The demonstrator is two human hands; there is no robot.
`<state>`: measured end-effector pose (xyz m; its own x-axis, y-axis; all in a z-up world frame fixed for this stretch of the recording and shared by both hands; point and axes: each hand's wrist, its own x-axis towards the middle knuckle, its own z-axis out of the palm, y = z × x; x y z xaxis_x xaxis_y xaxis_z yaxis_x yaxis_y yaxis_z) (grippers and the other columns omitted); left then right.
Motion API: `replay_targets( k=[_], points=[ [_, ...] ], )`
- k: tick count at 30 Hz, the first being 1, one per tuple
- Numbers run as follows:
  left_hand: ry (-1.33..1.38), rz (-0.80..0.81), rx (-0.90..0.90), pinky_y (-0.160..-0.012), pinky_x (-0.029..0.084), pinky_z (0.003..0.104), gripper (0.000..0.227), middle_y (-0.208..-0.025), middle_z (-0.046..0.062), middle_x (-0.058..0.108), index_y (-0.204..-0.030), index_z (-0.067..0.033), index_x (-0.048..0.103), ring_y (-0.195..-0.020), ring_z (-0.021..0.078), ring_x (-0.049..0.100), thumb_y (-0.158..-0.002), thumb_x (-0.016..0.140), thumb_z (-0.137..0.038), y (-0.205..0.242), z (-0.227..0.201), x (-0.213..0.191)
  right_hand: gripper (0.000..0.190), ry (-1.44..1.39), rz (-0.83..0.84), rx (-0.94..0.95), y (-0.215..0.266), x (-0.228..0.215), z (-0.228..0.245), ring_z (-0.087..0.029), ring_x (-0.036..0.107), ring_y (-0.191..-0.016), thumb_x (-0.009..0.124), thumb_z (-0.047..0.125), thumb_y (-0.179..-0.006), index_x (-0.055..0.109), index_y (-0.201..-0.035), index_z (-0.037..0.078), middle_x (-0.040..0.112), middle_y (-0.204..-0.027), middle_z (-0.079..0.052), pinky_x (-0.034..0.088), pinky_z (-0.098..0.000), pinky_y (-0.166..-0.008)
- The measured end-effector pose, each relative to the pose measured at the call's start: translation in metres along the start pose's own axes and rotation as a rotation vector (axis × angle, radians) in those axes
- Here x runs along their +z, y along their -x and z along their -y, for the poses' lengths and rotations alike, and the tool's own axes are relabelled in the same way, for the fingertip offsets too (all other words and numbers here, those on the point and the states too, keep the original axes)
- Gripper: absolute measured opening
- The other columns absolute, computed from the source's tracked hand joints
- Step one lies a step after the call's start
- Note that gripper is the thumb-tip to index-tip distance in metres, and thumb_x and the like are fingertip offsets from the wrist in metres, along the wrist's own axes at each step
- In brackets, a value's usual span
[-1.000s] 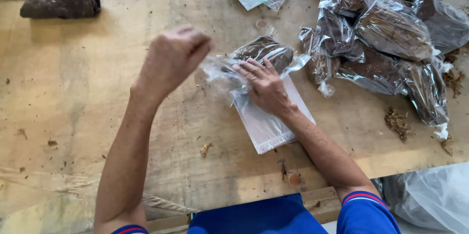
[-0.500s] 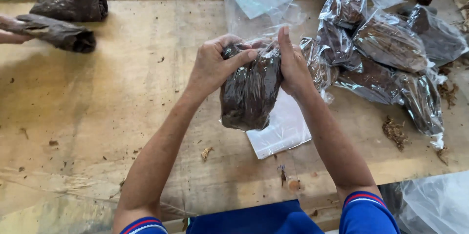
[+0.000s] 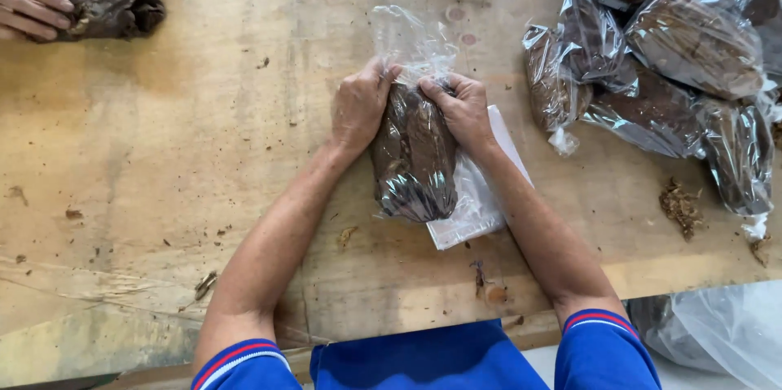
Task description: The person places dried brown items into clear plastic bags on a wooden table, seals each bag by hand, and sets the finished packages aside. The process is repeated for multiple items throughout the clip.
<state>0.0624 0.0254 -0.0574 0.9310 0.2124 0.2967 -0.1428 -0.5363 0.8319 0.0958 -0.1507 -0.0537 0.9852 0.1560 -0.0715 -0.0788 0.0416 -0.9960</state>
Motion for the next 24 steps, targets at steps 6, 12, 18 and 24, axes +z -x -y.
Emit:
replay_targets(
  k=[6,12,18,24],
  points=[
    [-0.126,-0.091,0.124,-0.086,0.062,0.050,0.060,-0.112,0.024,0.066,-0.143,-0.0036,0.048,-0.100,0.0355,0.069,-0.110,0.054,-0.053,0.002,-0.014,-0.016,0.026,0.111,0.022,-0.027,0.001,-0.012,-0.007,-0.009,0.066,-0.055,0.073,0.025,-0.103,0.073,-0.085,0.007,0.069,-0.064,-0.007,0.057,-0.0220,-0.050],
    [-0.286,0.259,0.211,-0.126,0.023,0.069,0.063,-0.172,0.018,0.018,-0.163,-0.0094,0.026,-0.160,0.0425,0.014,-0.108,0.054,-0.018,0.045,-0.021,-0.008,0.070,0.607,-0.139,-0.699,0.053,0.005,0.040,-0.026,0.048,-0.135,0.075,0.041,-0.101,0.034,-0.146,0.006,0.044,-0.144,-0.016,0.050,-0.0401,-0.119],
    [-0.551,0.268,0.335,-0.123,0.028,0.058,0.059,-0.169,0.019,0.026,-0.158,-0.0066,0.046,-0.155,0.0440,0.019,-0.101,0.054,-0.019,0.049,-0.008,-0.005,0.061,0.945,0.204,-0.594,0.081,-0.006,0.035,-0.044,0.013,-0.156,0.073,0.002,-0.087,0.057,-0.146,0.010,0.033,-0.164,-0.022,0.006,-0.0635,-0.124],
    [-0.393,0.269,0.280,-0.125,0.028,0.058,0.080,-0.171,0.022,0.019,-0.166,-0.0094,0.031,-0.157,0.0466,0.016,-0.089,0.052,-0.014,0.038,-0.001,-0.013,0.067,0.701,0.288,-0.425,0.063,-0.023,0.036,-0.048,0.035,-0.150,0.070,0.007,-0.089,0.053,-0.151,0.022,0.033,-0.163,-0.021,0.030,-0.0643,-0.121]
  ],
)
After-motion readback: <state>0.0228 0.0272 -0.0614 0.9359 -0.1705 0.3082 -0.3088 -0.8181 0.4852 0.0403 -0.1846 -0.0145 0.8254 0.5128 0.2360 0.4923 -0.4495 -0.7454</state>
